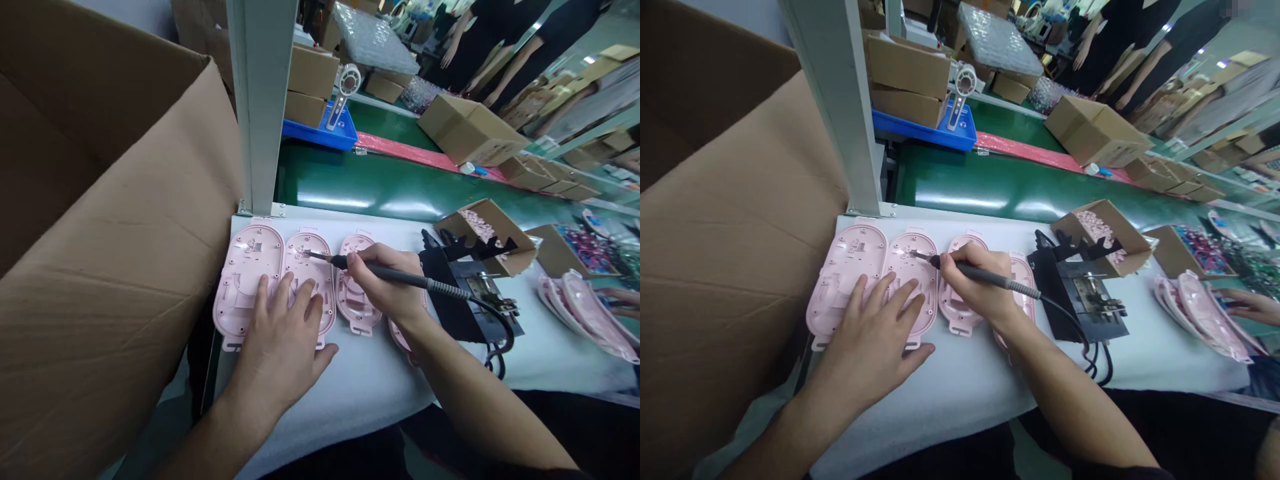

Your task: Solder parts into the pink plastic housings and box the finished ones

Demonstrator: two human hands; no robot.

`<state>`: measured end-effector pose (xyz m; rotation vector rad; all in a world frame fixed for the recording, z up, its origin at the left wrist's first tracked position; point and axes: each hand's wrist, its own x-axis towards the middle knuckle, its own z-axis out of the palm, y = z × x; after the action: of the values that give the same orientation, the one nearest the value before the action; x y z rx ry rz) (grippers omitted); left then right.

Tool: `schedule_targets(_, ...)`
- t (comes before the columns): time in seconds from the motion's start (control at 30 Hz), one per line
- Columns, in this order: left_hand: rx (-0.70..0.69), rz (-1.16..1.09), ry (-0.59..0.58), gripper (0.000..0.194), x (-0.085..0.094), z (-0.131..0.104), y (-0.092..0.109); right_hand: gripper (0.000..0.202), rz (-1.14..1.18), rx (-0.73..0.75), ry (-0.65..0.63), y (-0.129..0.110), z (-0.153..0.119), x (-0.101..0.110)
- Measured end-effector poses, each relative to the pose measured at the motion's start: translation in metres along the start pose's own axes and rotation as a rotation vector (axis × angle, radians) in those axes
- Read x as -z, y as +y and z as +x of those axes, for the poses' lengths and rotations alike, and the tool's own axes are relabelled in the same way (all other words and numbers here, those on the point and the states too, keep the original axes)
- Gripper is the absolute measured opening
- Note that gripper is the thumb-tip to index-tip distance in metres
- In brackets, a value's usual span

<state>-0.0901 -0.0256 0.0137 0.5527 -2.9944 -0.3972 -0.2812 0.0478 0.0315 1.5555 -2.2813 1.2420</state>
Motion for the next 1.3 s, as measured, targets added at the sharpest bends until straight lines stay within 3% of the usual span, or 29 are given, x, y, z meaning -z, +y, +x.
schedule_targets(0.5, 0.012, -0.016, -0.003, 0.057, 0.000, 0.001, 0.000, 0.019, -0.018, 0.022, -0.106, -0.012, 0.003, 0.005)
schedule_targets(0.87, 0.022, -0.049, -0.011, 0.053, 0.002, 0.002, -0.001, 0.018, -0.031, 0.035, -0.105, -0.012, -0.002, 0.005)
schedule_targets(1.0, 0.021, -0.063, 0.006, 0.054, -0.001, 0.001, -0.001, 0.017, 0.089, -0.008, -0.036, -0.014, 0.002, 0.004)
schedule_targets(1.07, 0.020, -0.068, 0.024, 0.056, -0.003, 0.001, -0.002, 0.015, 0.168, -0.034, -0.018, -0.021, 0.007, -0.001)
schedule_targets(1.3, 0.030, -0.106, 0.053, 0.052, -0.003, -0.001, -0.002, 0.018, 0.254, -0.056, -0.162, -0.039, 0.027, -0.044)
